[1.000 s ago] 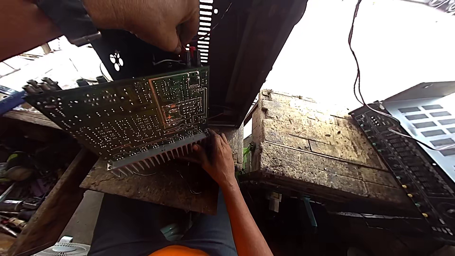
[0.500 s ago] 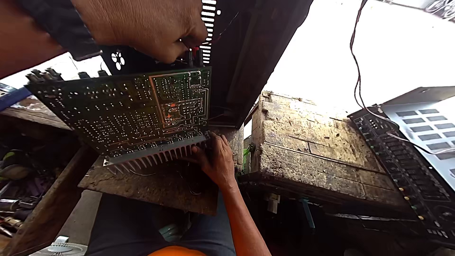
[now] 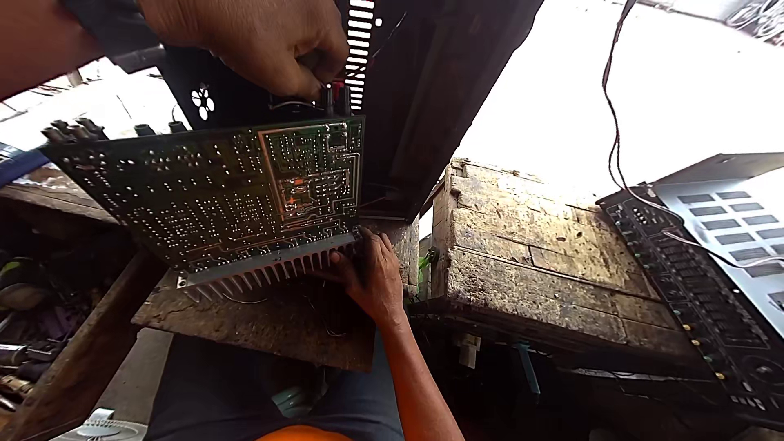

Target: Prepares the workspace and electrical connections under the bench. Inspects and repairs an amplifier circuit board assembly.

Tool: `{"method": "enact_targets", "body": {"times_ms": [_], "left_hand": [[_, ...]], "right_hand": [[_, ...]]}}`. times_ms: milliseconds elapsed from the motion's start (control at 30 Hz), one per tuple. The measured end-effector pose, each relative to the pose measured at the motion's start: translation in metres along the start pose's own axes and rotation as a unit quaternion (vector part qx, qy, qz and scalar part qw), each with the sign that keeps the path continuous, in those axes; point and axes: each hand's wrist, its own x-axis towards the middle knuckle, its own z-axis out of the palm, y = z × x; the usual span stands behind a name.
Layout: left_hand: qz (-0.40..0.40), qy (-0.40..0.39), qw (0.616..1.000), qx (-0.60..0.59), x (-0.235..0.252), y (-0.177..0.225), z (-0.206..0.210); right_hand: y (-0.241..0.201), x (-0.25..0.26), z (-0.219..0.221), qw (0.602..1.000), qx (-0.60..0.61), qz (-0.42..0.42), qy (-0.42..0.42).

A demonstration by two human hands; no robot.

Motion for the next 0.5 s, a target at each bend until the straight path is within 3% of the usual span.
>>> {"method": "enact_targets", "body": {"times_ms": [67, 267, 400, 500], "left_hand": [[-0.069, -0.009, 0.998, -0.012, -0.003, 0.004, -0.005], [-0.153, -0.011, 0.987, -0.043, -0.009, 0.004, -0.009], [-0.209, -0.038, 0.950, -0.228, -0.009, -0.013, -0.013], [-0.194, -0.031, 0.927, -0.319, -0.005, -0.032, -0.016]], "right_hand": [[0.000, 0.000, 0.000, 1.000, 0.000, -0.003, 0.002], [0.000, 0.000, 0.000, 1.000, -0.004, -0.001, 0.003], [0.001, 0.000, 0.001, 1.000, 0.000, -0.002, 0.002], [0.002, 0.000, 0.001, 1.000, 0.002, -0.003, 0.000]]}}
